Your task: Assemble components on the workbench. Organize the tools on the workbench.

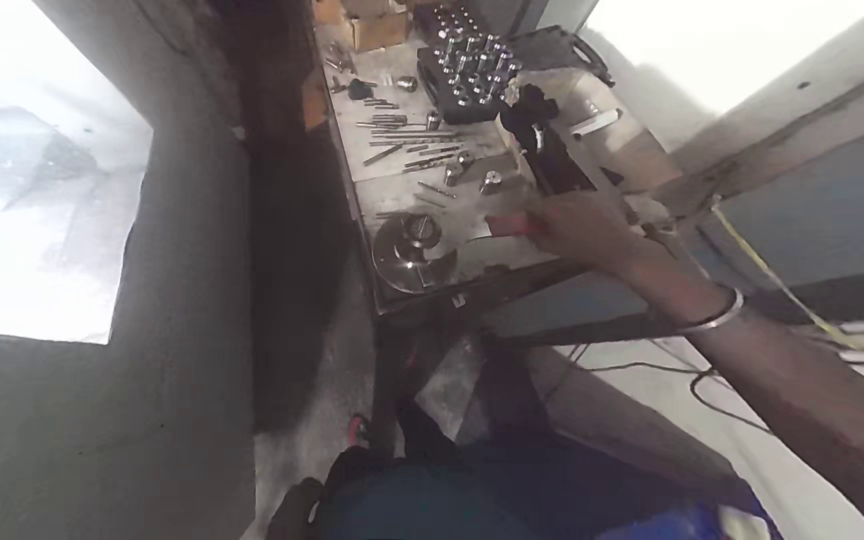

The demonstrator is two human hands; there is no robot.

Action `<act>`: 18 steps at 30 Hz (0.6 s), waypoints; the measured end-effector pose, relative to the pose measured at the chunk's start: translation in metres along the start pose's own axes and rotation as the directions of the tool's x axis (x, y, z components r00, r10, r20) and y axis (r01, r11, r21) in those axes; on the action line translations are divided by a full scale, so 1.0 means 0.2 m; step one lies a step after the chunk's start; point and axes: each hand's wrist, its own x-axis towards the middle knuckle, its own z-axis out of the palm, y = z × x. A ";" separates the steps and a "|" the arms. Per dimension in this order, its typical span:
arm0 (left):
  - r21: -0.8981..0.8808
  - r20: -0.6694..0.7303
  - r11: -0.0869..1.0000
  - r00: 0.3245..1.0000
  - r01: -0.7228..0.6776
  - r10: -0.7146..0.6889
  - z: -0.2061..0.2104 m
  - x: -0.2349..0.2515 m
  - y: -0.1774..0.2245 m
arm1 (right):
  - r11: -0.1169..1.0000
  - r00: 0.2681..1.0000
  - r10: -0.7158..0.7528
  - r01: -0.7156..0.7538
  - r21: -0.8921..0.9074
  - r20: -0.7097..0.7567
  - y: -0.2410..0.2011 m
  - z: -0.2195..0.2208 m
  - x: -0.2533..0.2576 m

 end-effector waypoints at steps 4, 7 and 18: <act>0.042 0.024 0.999 0.999 -0.024 0.023 0.10 -0.10 -0.08 | 0.990 0.999 0.047 -0.046 0.130 -0.006 -0.03 0.02 -0.10; -0.068 -0.077 0.996 0.995 -0.062 0.057 0.14 -0.34 -0.10 | 0.973 0.993 0.091 -0.104 0.207 0.074 -0.01 -0.02 -0.05; -0.004 0.131 0.942 0.934 -0.335 0.332 -0.11 -0.29 0.17 | 0.930 0.931 0.348 -0.358 0.087 0.107 -0.14 -0.04 0.00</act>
